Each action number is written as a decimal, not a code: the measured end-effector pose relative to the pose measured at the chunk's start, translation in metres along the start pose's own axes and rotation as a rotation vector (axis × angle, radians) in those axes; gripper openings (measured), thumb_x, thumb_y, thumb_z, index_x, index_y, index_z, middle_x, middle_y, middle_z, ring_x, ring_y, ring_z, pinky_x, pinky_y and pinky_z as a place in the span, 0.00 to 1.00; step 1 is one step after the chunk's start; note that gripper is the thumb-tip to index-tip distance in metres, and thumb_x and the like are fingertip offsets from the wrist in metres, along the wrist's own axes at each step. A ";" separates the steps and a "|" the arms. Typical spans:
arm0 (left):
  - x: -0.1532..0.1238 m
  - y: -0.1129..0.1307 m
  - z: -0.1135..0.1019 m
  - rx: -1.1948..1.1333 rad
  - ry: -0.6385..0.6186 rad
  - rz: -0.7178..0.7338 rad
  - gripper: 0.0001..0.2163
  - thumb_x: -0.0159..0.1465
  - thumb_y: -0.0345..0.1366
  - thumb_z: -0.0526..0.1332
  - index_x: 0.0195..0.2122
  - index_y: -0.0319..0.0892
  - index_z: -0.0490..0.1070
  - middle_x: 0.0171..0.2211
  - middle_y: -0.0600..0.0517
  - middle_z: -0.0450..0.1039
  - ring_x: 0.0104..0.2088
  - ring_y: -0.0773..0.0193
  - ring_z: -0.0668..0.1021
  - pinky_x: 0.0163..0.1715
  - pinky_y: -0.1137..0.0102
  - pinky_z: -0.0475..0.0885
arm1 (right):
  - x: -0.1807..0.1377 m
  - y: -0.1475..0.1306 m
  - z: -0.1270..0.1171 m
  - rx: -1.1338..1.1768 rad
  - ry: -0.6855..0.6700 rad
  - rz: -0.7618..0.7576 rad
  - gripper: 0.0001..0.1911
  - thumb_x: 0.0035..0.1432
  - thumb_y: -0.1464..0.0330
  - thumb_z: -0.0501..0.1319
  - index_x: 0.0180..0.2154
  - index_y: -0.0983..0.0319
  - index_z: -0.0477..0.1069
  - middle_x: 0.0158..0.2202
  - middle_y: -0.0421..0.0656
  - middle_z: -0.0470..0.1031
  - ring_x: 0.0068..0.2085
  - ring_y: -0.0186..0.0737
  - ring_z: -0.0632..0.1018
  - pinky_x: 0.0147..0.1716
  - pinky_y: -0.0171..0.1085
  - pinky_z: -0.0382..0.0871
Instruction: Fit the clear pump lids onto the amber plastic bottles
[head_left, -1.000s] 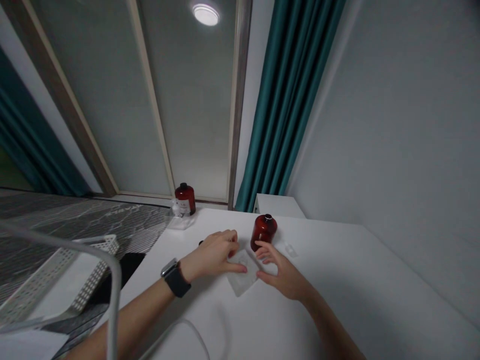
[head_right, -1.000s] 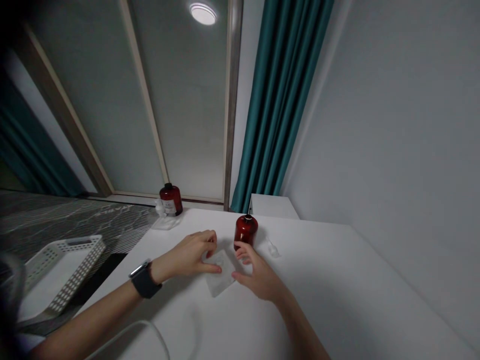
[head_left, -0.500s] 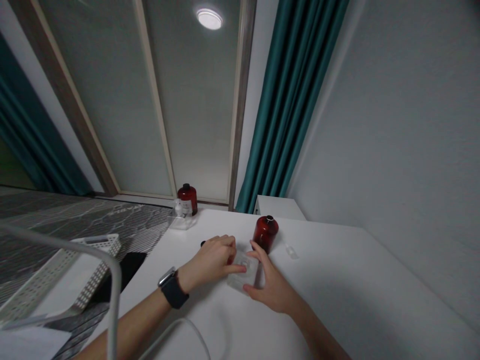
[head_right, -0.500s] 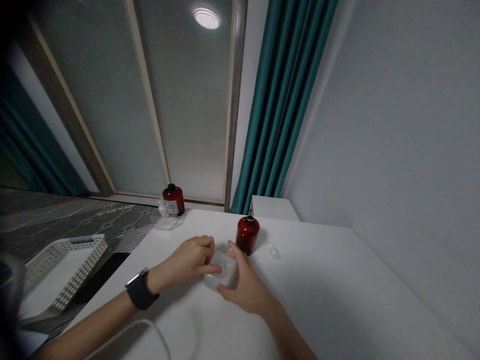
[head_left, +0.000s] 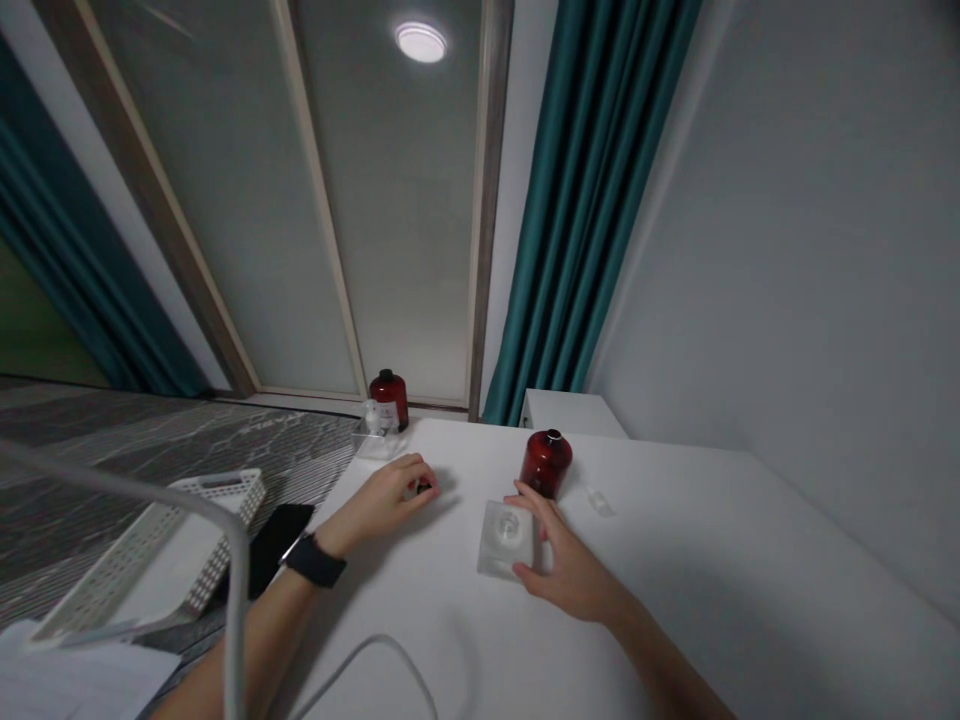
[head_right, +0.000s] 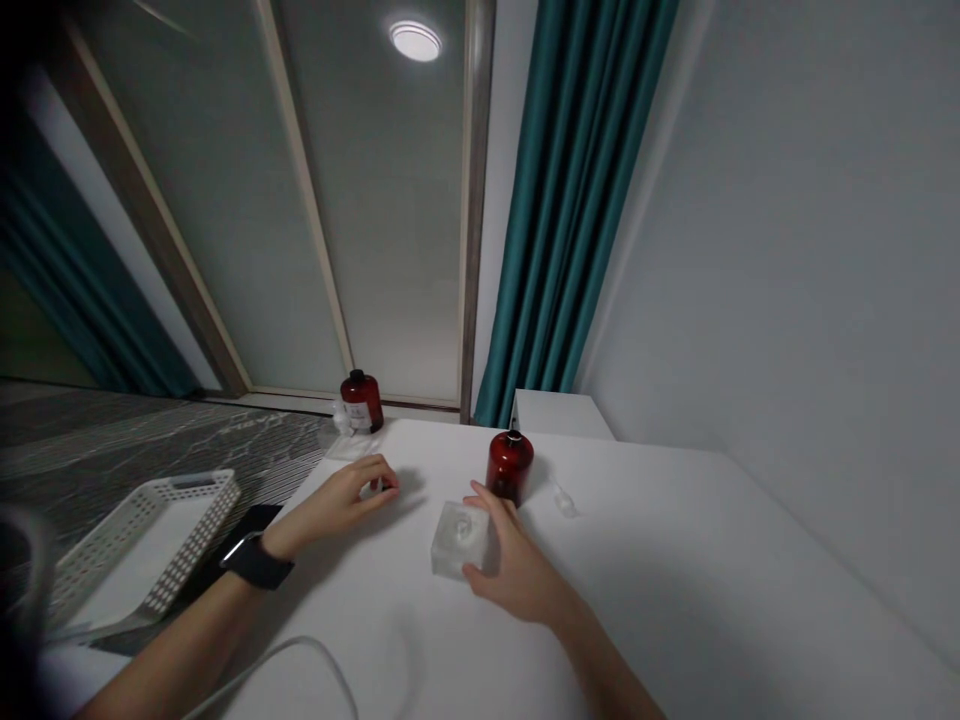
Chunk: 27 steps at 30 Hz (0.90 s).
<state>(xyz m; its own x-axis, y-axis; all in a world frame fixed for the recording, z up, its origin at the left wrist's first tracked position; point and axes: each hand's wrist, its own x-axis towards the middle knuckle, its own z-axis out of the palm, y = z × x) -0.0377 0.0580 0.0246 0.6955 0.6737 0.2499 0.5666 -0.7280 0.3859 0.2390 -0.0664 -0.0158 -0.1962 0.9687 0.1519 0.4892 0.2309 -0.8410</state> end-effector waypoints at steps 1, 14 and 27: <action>-0.002 -0.005 0.001 0.016 0.000 -0.021 0.12 0.69 0.42 0.55 0.38 0.41 0.73 0.37 0.48 0.73 0.38 0.59 0.75 0.38 0.68 0.70 | 0.000 0.000 0.000 -0.002 0.000 0.003 0.48 0.50 0.75 0.63 0.68 0.52 0.45 0.64 0.48 0.60 0.61 0.50 0.67 0.62 0.54 0.58; -0.009 -0.013 0.011 0.147 0.065 -0.009 0.13 0.68 0.43 0.55 0.44 0.42 0.74 0.40 0.46 0.75 0.40 0.55 0.77 0.42 0.64 0.71 | 0.001 -0.004 -0.033 -0.152 0.305 -0.222 0.27 0.52 0.74 0.58 0.56 0.56 0.66 0.56 0.48 0.69 0.42 0.44 0.72 0.34 0.39 0.67; -0.012 0.015 0.040 -0.144 0.206 0.103 0.16 0.71 0.41 0.50 0.57 0.44 0.63 0.41 0.49 0.73 0.40 0.58 0.76 0.42 0.65 0.72 | 0.005 0.076 -0.081 -0.497 0.510 0.035 0.11 0.50 0.73 0.60 0.39 0.59 0.68 0.36 0.45 0.69 0.42 0.49 0.70 0.45 0.47 0.65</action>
<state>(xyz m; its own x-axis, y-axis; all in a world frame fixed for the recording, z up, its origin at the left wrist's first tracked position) -0.0197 0.0342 -0.0083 0.6335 0.6192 0.4641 0.4183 -0.7786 0.4678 0.3444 -0.0364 -0.0372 0.1896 0.8699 0.4554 0.8414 0.0951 -0.5320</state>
